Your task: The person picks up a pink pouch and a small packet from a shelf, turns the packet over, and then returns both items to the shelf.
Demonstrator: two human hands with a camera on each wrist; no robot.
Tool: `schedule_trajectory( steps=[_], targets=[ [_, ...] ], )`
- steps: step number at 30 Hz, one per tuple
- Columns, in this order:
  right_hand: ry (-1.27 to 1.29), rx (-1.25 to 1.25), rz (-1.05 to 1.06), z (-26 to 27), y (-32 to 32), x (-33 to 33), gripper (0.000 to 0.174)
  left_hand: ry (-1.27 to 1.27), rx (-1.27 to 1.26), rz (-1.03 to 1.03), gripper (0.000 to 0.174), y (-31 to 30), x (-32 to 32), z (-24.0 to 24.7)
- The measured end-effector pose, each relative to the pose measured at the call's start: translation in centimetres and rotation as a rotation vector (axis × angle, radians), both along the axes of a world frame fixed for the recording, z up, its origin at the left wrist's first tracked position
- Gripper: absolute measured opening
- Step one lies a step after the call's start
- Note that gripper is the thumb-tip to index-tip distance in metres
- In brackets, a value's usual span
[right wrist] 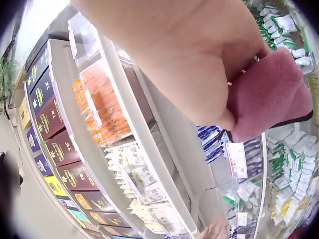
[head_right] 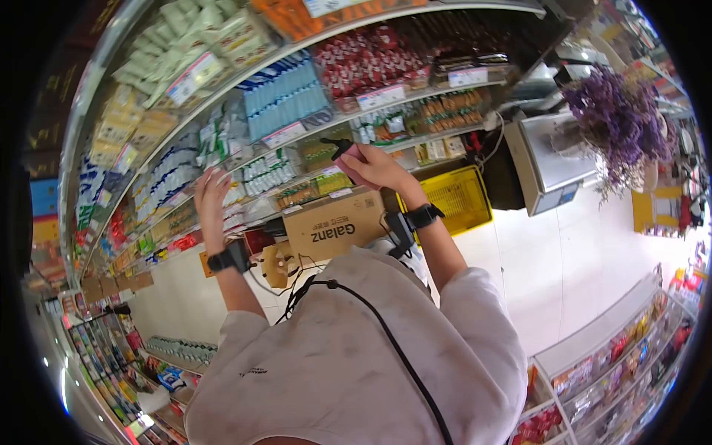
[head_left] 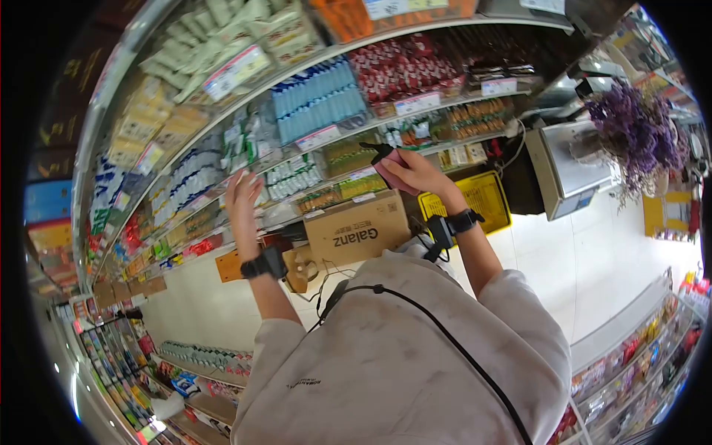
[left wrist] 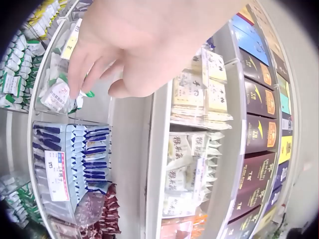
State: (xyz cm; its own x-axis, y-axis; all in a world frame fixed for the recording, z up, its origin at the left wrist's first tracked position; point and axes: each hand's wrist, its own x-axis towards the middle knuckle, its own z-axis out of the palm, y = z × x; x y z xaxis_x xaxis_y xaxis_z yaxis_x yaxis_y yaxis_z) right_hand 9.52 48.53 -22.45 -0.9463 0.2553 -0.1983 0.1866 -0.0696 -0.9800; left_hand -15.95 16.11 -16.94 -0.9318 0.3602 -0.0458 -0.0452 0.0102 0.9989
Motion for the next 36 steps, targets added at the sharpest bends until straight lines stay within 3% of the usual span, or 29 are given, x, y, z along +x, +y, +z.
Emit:
schedule_trajectory(
  steps=[2,6,8,11,13,14,17,18,20,25,36],
  targets=[
    [-0.123,-0.063,0.026,-1.8,2.3,0.0,0.032,-0.005,-0.060,-0.043,0.040,0.4,3.0,2.4],
    [0.137,0.422,-0.466,-17.0,5.9,-2.6,0.029,0.000,-0.222,0.015,0.033,-0.5,7.4,4.4],
    [-0.114,0.231,-0.380,-18.3,8.8,-4.0,0.031,-0.009,-0.266,0.054,0.032,-1.0,8.9,4.7],
    [-0.271,0.264,-0.402,-19.6,10.6,-6.2,0.042,-0.034,-0.321,0.101,0.032,-1.9,10.7,4.5],
    [-0.337,0.557,-0.456,-22.6,11.7,-8.8,0.053,-0.047,-0.358,0.131,0.032,-2.7,12.0,4.3],
    [-0.420,0.562,-0.380,-22.7,12.3,-9.6,0.049,-0.047,-0.372,0.150,0.033,-2.9,12.6,4.1],
    [-0.400,0.884,-0.344,-26.9,12.9,-12.6,0.040,-0.103,-0.389,0.238,0.032,-4.5,14.4,2.6],
    [-0.585,0.650,-0.103,-25.0,13.9,-12.9,0.037,-0.108,-0.412,0.242,0.031,-4.0,15.4,2.8],
    [-0.656,0.683,0.018,-27.4,14.5,-13.7,0.038,-0.157,-0.457,0.272,0.032,-3.3,16.9,3.9],
    [-0.561,0.897,0.012,-34.0,16.2,-16.0,0.040,-0.188,-0.520,0.361,0.032,-3.9,19.8,4.4],
    [-0.373,1.105,-0.052,-40.8,18.7,-17.0,0.047,-0.301,-0.548,0.447,0.034,-7.0,22.3,2.6]
  ],
)
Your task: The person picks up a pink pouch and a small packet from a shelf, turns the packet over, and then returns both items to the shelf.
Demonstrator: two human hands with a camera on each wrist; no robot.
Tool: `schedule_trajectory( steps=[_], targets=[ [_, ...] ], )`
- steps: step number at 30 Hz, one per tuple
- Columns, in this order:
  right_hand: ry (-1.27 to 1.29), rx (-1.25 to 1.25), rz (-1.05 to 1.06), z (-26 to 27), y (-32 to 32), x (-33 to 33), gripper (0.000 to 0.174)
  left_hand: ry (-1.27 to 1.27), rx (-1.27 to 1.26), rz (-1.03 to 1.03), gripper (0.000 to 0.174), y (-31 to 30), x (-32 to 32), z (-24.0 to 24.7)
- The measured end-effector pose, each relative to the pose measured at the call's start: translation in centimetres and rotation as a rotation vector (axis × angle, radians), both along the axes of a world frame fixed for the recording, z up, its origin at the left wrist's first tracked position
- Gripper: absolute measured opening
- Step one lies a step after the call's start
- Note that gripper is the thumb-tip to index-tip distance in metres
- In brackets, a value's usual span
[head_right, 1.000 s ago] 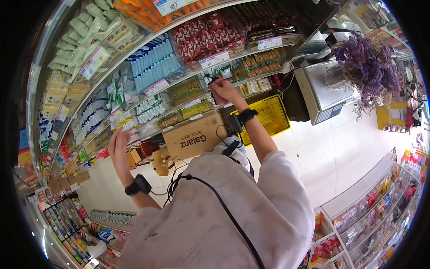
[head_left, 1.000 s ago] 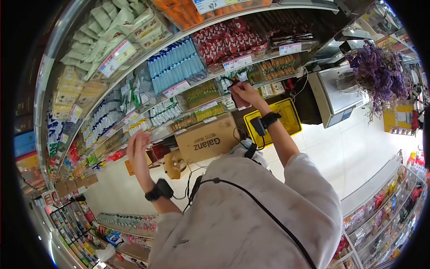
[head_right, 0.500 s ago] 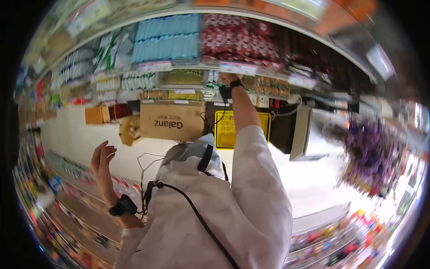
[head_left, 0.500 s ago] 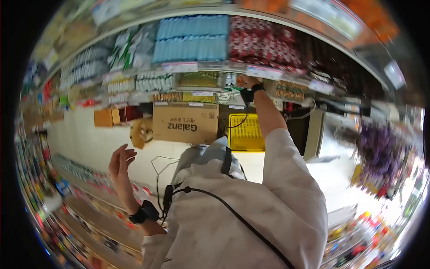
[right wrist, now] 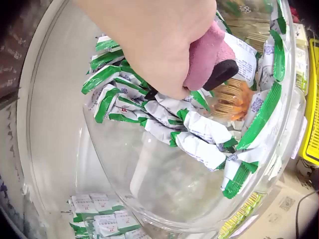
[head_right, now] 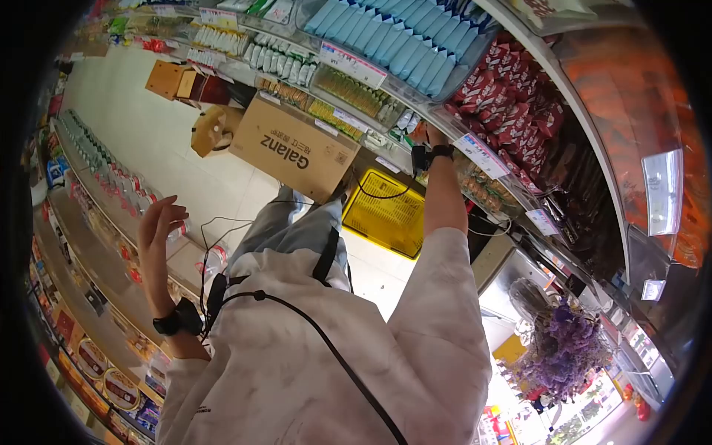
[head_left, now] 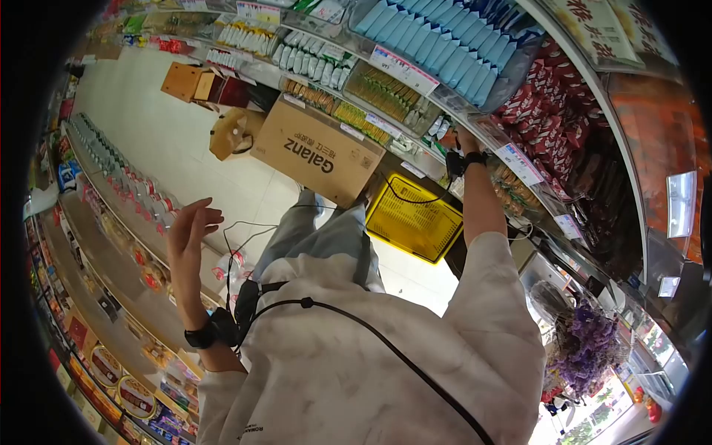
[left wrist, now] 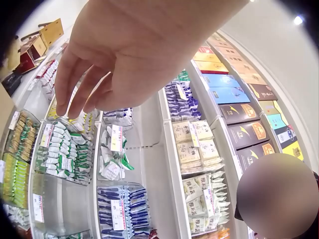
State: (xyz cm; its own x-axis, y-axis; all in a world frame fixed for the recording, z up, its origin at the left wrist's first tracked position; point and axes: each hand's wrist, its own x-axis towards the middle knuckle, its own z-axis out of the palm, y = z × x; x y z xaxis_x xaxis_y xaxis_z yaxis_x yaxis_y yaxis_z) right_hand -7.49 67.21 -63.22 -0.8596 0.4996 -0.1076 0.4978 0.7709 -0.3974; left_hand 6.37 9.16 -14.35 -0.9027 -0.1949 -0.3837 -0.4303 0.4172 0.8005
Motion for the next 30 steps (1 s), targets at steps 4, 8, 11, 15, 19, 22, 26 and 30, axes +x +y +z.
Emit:
schedule_trajectory(
  steps=[4,8,11,15,19,22,26,30],
  targets=[
    [-0.102,-0.019,-0.038,-0.1,1.0,0.3,0.045,0.013,0.018,0.012,0.033,-0.2,-0.1,0.1],
    [-0.096,-0.001,-0.071,2.8,1.1,1.2,0.045,0.041,0.031,0.033,0.032,-0.9,0.0,-0.2],
    [-0.091,0.005,-0.070,3.4,1.0,1.2,0.045,0.038,0.035,0.047,0.031,-1.2,0.1,-0.4],
    [-0.106,0.008,-0.077,3.8,1.3,1.0,0.046,0.018,0.023,0.053,0.031,-1.4,0.5,-0.5],
    [-0.107,0.005,-0.084,4.5,1.4,0.1,0.046,0.021,-0.005,0.073,0.031,-1.5,0.7,-0.3],
    [-0.102,-0.002,-0.084,4.9,1.6,0.0,0.047,-0.003,0.004,0.066,0.034,-2.1,1.3,-0.7],
    [-0.088,-0.010,-0.100,5.2,1.5,0.1,0.048,-0.030,0.006,0.042,0.033,-1.8,1.2,-0.9],
    [-0.071,-0.016,-0.114,5.5,1.6,-0.1,0.049,-0.027,0.011,0.030,0.033,-1.3,1.1,-1.4]
  ],
)
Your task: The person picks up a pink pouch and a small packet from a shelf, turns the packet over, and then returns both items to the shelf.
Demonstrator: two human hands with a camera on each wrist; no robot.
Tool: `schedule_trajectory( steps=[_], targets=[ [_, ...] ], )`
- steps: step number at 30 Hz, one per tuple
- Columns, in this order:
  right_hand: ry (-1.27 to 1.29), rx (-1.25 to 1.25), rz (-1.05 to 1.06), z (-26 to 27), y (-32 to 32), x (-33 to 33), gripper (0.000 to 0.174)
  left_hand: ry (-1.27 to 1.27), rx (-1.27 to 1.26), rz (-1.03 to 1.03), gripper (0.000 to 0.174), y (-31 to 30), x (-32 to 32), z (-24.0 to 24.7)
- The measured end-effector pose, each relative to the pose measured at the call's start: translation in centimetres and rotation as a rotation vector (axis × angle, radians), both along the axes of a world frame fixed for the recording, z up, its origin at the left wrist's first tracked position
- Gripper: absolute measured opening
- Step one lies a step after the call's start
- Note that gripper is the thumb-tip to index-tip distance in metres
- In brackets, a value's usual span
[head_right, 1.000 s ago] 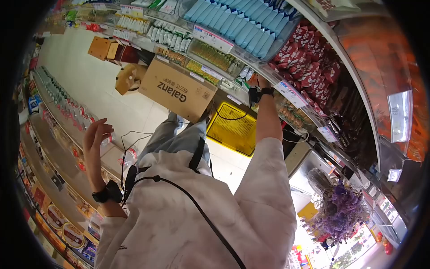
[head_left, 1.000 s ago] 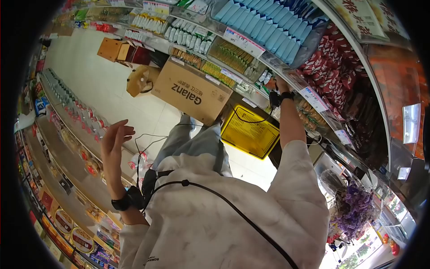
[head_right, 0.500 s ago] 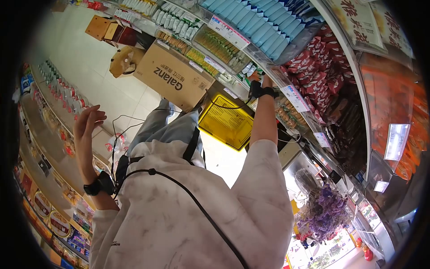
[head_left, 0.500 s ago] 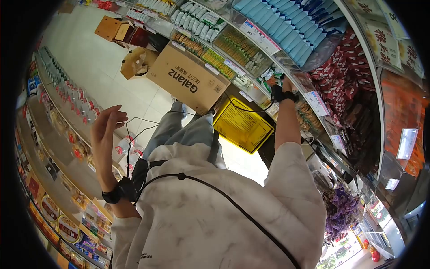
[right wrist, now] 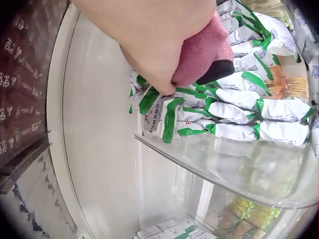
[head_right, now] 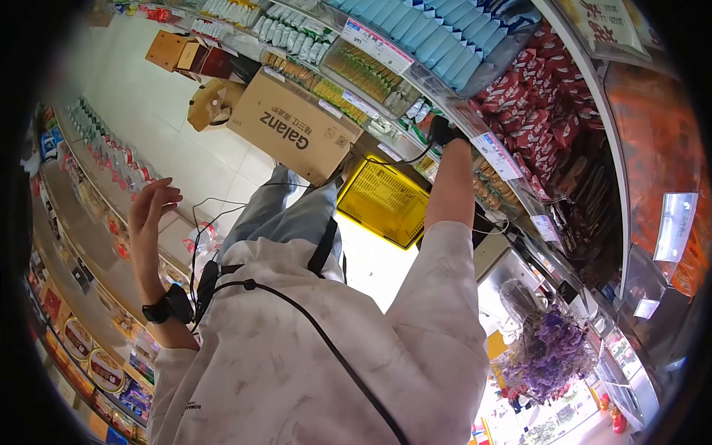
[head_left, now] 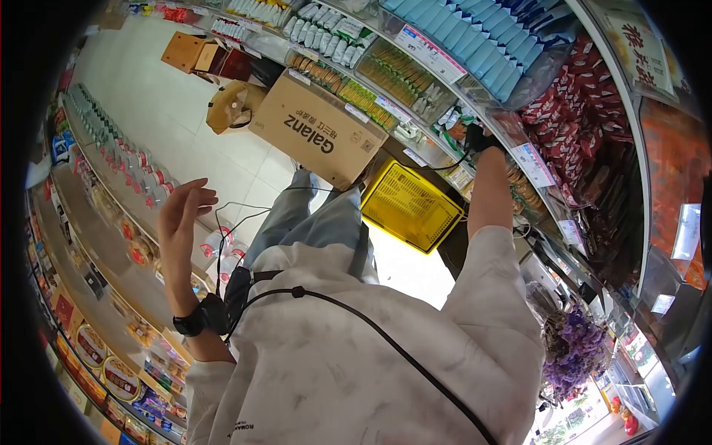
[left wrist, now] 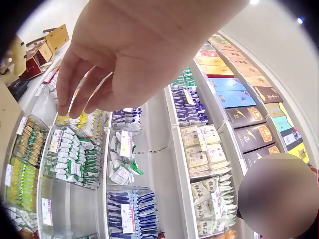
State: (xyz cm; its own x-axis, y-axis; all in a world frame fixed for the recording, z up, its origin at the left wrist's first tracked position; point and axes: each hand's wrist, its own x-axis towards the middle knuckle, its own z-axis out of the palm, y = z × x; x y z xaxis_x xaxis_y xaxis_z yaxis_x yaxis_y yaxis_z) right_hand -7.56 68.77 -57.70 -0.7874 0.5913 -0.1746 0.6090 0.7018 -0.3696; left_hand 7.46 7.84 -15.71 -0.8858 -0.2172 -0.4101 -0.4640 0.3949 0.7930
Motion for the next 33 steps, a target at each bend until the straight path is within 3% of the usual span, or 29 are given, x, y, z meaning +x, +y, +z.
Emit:
schedule_trajectory(
  steps=[18,28,33],
  targets=[
    [0.096,-0.033,-0.066,3.4,-0.2,1.0,0.054,0.010,0.010,-0.051,0.032,1.2,0.5,-0.3],
    [0.320,-0.107,-0.062,7.6,-5.2,3.8,0.061,0.016,0.032,-0.093,0.034,3.0,-1.1,0.4],
    [0.132,-0.209,0.000,9.4,-7.0,8.2,0.074,0.054,0.086,-0.122,0.030,3.2,-2.0,0.2]
  ],
)
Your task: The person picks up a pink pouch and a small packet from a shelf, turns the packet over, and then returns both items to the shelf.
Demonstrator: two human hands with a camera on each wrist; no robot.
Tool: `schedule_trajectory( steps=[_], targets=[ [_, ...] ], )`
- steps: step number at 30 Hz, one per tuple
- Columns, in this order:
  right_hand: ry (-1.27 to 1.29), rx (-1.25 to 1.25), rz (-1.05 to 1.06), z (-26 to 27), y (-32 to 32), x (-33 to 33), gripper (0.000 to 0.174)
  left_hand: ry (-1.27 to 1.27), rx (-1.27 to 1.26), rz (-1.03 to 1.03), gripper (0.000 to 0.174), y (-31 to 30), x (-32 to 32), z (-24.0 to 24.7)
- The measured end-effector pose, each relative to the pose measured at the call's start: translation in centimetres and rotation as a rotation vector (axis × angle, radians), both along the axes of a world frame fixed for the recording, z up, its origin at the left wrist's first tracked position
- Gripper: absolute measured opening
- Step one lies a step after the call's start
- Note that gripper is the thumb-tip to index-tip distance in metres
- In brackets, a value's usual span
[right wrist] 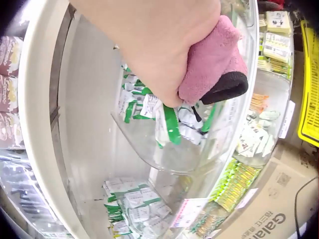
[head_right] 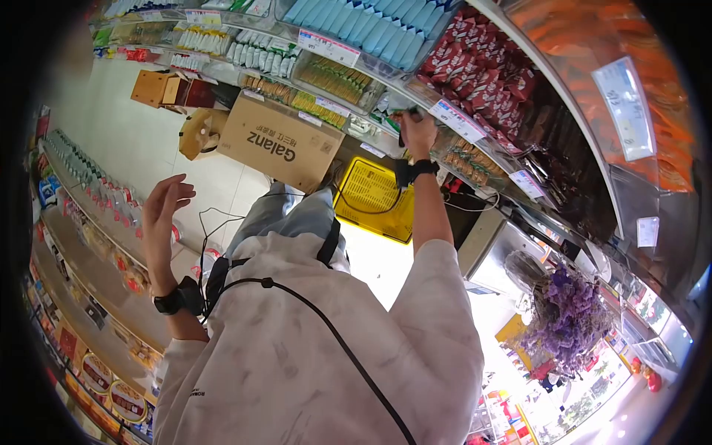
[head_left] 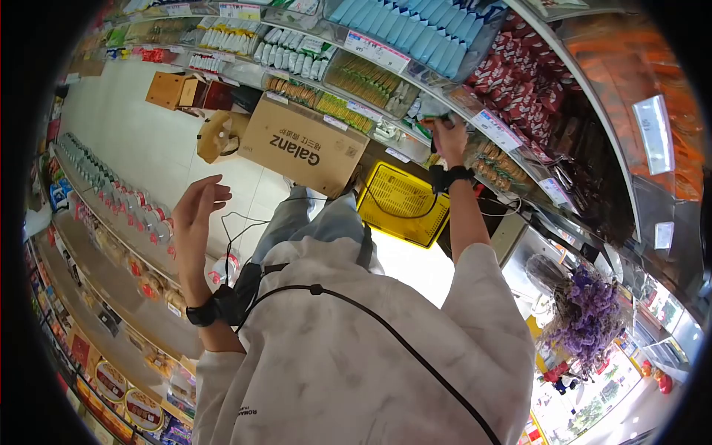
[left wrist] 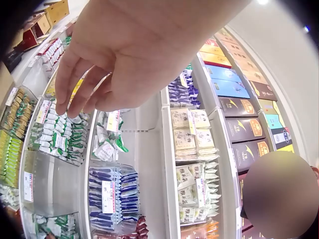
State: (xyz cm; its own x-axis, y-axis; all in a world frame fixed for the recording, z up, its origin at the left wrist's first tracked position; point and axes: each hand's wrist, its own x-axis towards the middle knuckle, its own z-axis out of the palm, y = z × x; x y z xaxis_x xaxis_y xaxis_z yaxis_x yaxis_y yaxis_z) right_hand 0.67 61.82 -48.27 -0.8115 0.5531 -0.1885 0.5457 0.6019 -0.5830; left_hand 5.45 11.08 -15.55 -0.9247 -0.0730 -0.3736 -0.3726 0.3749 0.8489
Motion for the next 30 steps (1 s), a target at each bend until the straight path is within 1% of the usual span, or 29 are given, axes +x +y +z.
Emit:
schedule_trajectory(
  steps=[1,2,4,7,8,10,11,12,14,17,20,22,23,26,29,30],
  targets=[
    [-0.007,-0.028,0.028,-0.1,-0.3,1.0,0.076,0.004,0.010,-0.005,0.030,0.0,-0.2,0.0],
    [0.079,-0.061,0.042,-0.3,-0.6,1.7,0.080,0.014,0.014,-0.002,0.030,0.0,-0.4,0.1],
    [0.076,-0.138,-0.029,0.6,-1.3,2.9,0.083,0.029,0.022,0.001,0.029,0.1,-0.8,0.3],
    [0.237,-0.134,-0.154,-1.0,-1.1,4.4,0.085,0.065,0.016,0.004,0.030,0.4,-1.4,1.0],
    [0.197,-0.175,-0.190,-1.4,-0.7,4.8,0.084,0.063,0.014,-0.004,0.031,0.4,-1.5,1.2],
    [0.124,-0.259,-0.262,-0.1,-0.3,5.2,0.082,0.063,0.010,-0.021,0.033,0.5,-1.9,1.6],
    [0.112,-0.219,-0.249,0.5,0.0,5.4,0.070,0.070,0.010,-0.025,0.033,0.6,-2.1,1.7],
    [0.147,-0.203,-0.206,0.1,0.4,5.4,0.066,0.077,0.010,-0.030,0.033,0.6,-2.2,1.9],
    [0.212,-0.172,-0.122,-1.4,1.7,5.5,0.058,0.082,0.013,-0.033,0.033,0.8,-2.3,2.1],
    [0.228,-0.068,-0.125,-0.8,1.6,4.8,0.053,0.081,0.025,-0.033,0.033,1.0,-2.6,1.9],
    [0.004,-0.020,-0.090,5.1,-1.4,3.4,0.056,0.078,0.040,-0.036,0.033,0.9,-2.7,1.5],
    [-0.112,0.033,-0.043,5.8,-2.4,2.6,0.057,0.082,0.053,-0.031,0.031,1.1,-2.7,1.5],
    [-0.170,0.059,-0.018,5.8,-2.6,2.3,0.058,0.080,0.053,-0.034,0.031,1.0,-2.7,1.4],
    [-0.161,0.193,0.042,1.5,-1.7,2.3,0.059,0.074,0.049,-0.049,0.032,0.8,-2.6,1.2],
    [-0.245,0.142,-0.017,1.1,-1.3,2.0,0.059,0.071,0.041,-0.064,0.033,0.6,-2.7,1.2],
    [-0.229,0.142,-0.052,1.3,-1.5,2.0,0.059,0.072,0.039,-0.064,0.033,0.8,-2.7,1.4]
  ],
)
